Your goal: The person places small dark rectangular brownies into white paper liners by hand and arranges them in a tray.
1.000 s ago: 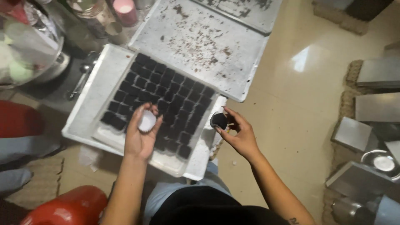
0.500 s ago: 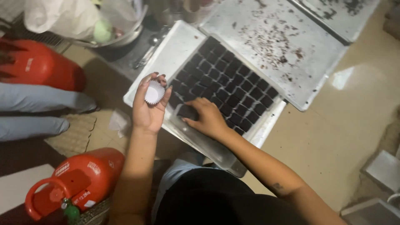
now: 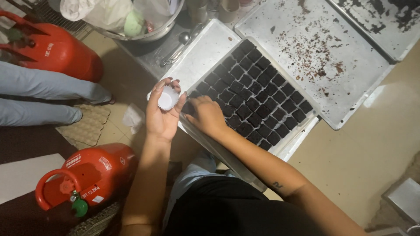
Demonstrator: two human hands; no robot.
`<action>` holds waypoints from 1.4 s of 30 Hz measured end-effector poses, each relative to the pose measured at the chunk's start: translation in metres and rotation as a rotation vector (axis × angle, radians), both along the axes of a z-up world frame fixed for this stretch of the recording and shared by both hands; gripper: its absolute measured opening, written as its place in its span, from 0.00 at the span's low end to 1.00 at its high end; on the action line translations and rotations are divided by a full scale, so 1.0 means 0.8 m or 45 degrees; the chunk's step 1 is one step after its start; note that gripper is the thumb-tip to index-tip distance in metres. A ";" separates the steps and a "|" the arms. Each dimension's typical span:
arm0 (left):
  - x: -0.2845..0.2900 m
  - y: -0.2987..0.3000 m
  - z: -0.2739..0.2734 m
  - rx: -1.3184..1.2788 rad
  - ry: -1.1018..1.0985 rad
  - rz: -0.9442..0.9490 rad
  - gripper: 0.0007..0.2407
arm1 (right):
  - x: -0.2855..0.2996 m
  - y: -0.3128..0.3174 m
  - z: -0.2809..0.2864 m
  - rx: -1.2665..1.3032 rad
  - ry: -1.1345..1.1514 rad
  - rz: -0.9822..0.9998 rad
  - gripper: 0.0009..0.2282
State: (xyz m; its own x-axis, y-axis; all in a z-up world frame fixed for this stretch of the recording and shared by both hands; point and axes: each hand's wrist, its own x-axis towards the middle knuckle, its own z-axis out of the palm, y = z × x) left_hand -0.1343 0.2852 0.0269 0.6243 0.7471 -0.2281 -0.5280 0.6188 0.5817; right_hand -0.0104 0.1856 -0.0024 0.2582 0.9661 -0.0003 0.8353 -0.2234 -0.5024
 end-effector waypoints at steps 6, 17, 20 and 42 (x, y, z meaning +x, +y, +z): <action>-0.007 -0.003 -0.009 -0.030 0.007 0.018 0.11 | -0.008 0.019 -0.021 -0.047 -0.109 0.031 0.18; -0.002 -0.016 -0.017 -0.145 -0.087 -0.039 0.13 | 0.015 0.016 -0.029 0.207 -0.480 0.336 0.02; 0.004 -0.023 -0.022 -0.155 -0.131 -0.072 0.14 | 0.020 0.009 -0.032 0.226 -0.260 0.313 0.06; 0.127 -0.167 -0.016 0.102 -0.051 -0.725 0.15 | 0.078 -0.196 0.077 0.753 0.184 -0.123 0.05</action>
State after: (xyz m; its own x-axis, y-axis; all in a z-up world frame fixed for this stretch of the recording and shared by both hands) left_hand -0.0329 0.1519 0.0141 0.9400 0.3050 -0.1527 -0.1472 0.7666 0.6250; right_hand 0.0519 0.0286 0.0591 0.3822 0.7853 0.4870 0.7395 0.0561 -0.6708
